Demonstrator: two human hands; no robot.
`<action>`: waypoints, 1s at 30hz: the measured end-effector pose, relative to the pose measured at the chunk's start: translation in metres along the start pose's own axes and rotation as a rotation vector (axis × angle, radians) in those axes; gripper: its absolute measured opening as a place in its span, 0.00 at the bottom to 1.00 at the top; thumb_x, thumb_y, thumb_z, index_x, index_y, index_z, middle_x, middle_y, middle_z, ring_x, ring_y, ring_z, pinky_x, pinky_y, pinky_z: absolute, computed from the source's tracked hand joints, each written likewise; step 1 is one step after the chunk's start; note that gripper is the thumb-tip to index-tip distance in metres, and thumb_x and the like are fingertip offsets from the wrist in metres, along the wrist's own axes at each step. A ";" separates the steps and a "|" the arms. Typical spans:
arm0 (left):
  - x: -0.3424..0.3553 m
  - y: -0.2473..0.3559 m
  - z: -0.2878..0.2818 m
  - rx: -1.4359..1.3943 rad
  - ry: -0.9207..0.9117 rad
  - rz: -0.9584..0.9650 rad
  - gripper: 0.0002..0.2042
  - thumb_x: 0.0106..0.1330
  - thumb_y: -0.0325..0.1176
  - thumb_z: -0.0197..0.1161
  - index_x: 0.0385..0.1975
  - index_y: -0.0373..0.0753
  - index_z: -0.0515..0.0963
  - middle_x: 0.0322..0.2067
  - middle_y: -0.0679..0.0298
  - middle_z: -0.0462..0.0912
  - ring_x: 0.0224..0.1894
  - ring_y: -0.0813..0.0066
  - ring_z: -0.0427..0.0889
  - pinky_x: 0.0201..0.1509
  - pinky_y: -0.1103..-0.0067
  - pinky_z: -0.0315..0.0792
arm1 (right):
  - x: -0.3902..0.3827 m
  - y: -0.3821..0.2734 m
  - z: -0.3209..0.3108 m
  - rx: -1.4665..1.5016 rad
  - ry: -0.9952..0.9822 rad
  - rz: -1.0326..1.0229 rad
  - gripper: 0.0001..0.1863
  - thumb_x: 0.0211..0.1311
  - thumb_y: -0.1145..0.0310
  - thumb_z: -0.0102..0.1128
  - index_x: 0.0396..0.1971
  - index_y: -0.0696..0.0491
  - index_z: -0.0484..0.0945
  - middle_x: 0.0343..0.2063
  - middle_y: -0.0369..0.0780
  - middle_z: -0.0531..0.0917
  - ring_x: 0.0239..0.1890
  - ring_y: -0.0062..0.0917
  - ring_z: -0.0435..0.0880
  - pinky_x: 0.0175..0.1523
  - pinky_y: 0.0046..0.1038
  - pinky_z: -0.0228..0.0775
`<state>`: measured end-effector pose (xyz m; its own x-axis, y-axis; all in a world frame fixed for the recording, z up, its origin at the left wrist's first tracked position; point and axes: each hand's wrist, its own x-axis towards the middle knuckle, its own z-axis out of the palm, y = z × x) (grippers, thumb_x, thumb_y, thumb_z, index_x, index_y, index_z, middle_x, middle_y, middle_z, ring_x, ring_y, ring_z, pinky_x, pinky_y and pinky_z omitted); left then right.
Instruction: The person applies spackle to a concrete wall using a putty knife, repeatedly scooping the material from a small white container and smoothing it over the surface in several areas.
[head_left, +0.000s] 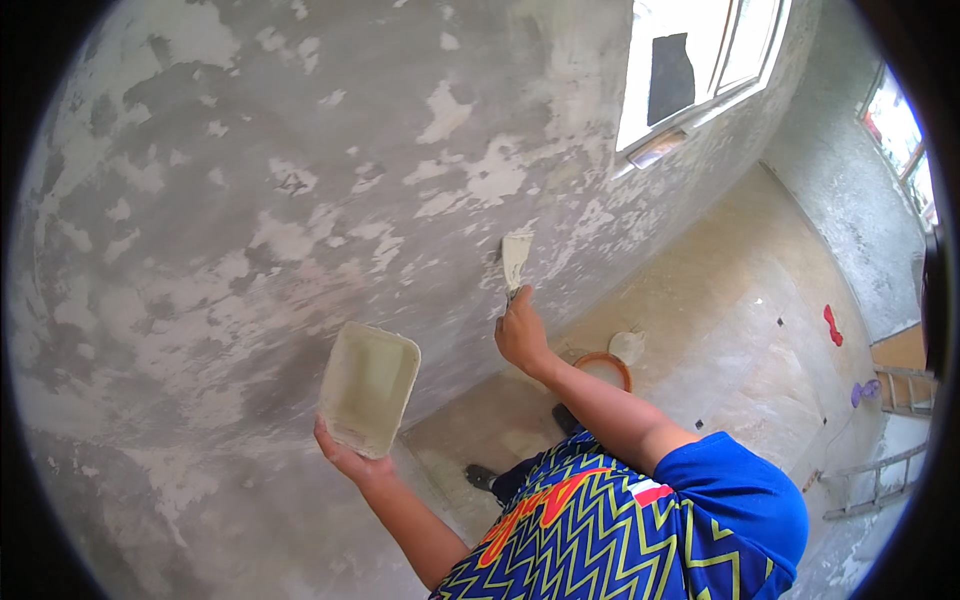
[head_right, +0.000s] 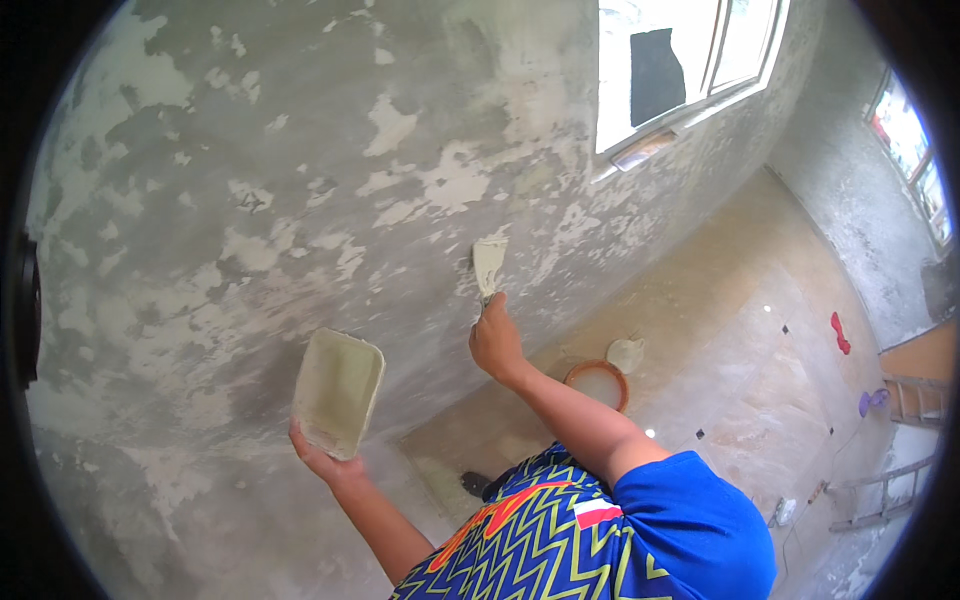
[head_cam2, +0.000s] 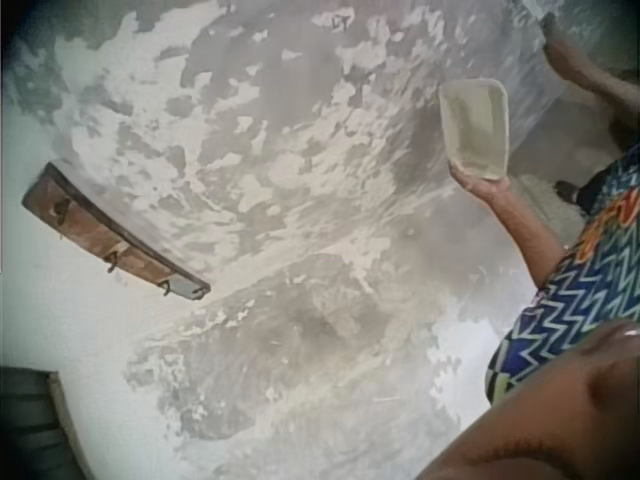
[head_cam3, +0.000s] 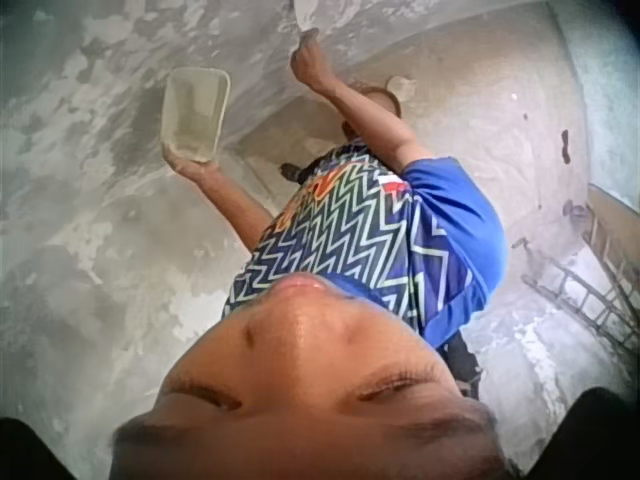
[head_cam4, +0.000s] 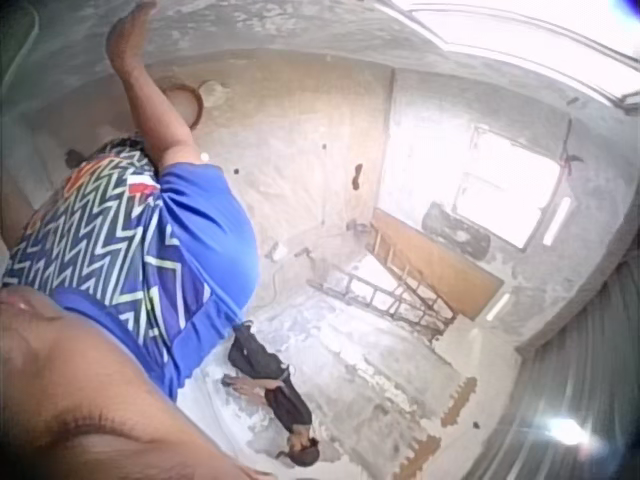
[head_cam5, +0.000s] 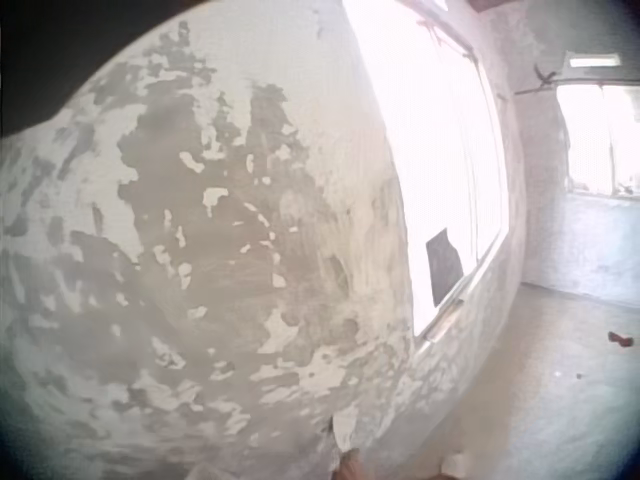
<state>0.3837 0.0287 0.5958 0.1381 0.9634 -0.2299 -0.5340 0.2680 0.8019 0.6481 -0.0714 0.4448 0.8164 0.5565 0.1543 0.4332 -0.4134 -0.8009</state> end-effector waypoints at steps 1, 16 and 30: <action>0.001 -0.003 0.005 -0.004 -0.044 -0.019 0.27 0.73 0.50 0.55 0.64 0.37 0.73 0.59 0.59 0.78 0.60 0.61 0.78 0.62 0.64 0.75 | -0.004 0.004 -0.011 0.030 -0.060 0.043 0.32 0.62 0.75 0.58 0.58 0.76 0.53 0.35 0.64 0.80 0.38 0.60 0.82 0.43 0.53 0.74; -0.043 -0.065 0.090 0.026 -0.266 -0.175 0.27 0.75 0.52 0.53 0.63 0.36 0.73 0.59 0.59 0.79 0.61 0.61 0.78 0.63 0.64 0.74 | 0.020 0.023 -0.162 0.257 -0.139 -0.046 0.23 0.67 0.56 0.69 0.22 0.60 0.78 0.17 0.43 0.76 0.20 0.34 0.68 0.29 0.34 0.65; -0.076 -0.027 0.041 0.061 -0.036 0.025 0.28 0.73 0.52 0.55 0.64 0.36 0.73 0.58 0.58 0.80 0.59 0.61 0.80 0.62 0.65 0.75 | 0.098 0.004 -0.120 0.501 -0.223 -0.083 0.21 0.71 0.60 0.63 0.25 0.64 0.76 0.16 0.43 0.69 0.21 0.27 0.63 0.28 0.35 0.60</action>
<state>0.4223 -0.0517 0.6142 0.1556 0.9694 -0.1900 -0.4861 0.2426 0.8396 0.7757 -0.1044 0.5261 0.6631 0.7342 0.1456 0.2130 0.0014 -0.9771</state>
